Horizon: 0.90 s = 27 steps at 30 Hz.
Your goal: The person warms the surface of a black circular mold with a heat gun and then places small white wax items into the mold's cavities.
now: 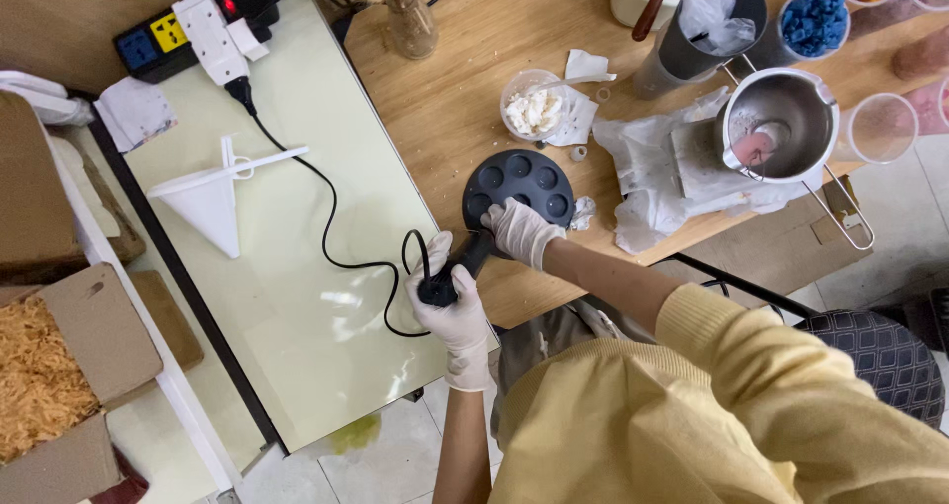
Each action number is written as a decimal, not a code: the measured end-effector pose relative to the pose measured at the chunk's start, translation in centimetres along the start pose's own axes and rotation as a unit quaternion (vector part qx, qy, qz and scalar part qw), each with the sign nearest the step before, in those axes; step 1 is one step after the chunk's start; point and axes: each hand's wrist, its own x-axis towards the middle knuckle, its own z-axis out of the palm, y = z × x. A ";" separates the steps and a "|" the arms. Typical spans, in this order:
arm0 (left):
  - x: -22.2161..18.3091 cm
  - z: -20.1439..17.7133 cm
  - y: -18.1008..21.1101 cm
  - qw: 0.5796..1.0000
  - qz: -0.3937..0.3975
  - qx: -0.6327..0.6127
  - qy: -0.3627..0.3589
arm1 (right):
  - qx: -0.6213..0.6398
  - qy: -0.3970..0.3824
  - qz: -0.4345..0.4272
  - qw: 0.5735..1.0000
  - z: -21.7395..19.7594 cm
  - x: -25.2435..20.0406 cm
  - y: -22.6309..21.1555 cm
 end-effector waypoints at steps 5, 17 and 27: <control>0.5 -0.2 0.1 0.999 0.009 -0.024 0.020 | -0.065 -0.008 -0.120 0.991 -0.6 -0.6 2.5; -0.3 -1.0 1.1 0.998 -0.001 -0.056 0.036 | 0.239 0.039 -0.075 0.967 -5.9 -1.3 5.3; -1.6 -0.1 -0.9 0.997 -0.036 -0.063 0.008 | 0.242 0.110 0.141 0.954 -9.0 -8.7 3.7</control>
